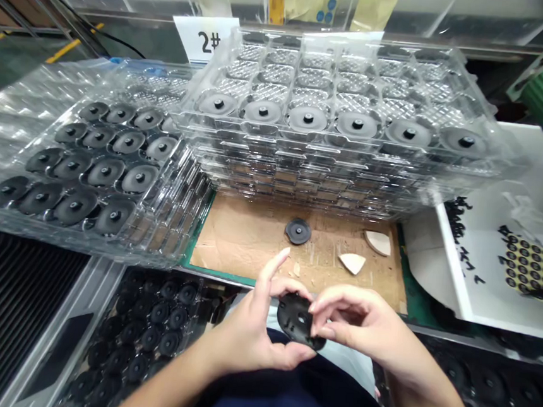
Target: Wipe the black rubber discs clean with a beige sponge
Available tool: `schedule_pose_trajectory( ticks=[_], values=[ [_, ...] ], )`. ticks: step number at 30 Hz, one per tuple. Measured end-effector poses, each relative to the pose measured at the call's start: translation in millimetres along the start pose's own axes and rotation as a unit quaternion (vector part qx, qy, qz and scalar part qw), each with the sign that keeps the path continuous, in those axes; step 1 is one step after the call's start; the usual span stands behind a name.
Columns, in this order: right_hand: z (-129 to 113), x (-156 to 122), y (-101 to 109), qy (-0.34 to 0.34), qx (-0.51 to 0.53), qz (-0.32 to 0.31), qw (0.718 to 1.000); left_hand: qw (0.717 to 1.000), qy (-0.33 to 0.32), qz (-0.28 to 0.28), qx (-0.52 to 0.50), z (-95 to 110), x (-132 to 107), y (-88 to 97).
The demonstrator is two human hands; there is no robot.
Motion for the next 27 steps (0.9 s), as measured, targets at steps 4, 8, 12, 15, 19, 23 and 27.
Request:
schedule_pose_trajectory(
  ticks=[4,8,12,15,19,23,27],
  values=[
    [-0.9,-1.0,-7.8,-0.046,0.071,-0.065,0.994,0.992,0.066,-0.054,-0.094,1.7,-1.6,-1.9],
    [6.4,-5.1,-13.8,-0.061,0.099,-0.046,0.992,0.991,0.073,-0.063,-0.090,0.1,-4.8,-3.7],
    [14.7,-7.5,-12.6,-0.060,0.104,0.014,0.993,0.997,0.046,-0.041,-0.053,-3.1,-6.9,-4.8],
    [16.7,-6.4,-9.7,-0.052,0.126,0.023,0.990,0.998,0.016,-0.032,-0.051,-2.7,-3.8,-3.2],
    [20.0,-1.5,-3.3,-0.036,0.080,0.047,0.995,0.992,0.069,-0.033,-0.097,-7.7,2.6,2.7],
    [37.1,6.0,6.2,-0.064,-0.058,0.081,0.993,0.951,0.253,-0.007,-0.178,-29.0,-3.6,6.5],
    [60.8,22.2,23.3,-0.037,-0.150,0.139,0.978,0.930,0.295,0.095,-0.197,-42.7,-13.3,22.6]
  ],
)
Point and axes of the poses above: each hand's wrist, its own x-axis towards the middle knuckle, its own y-axis out of the back of the hand, z = x × y, the point moved 3 cm from there along x, towards the middle knuckle, and after that the axes turned 8 degrees about -x, right-handed, at the moved point
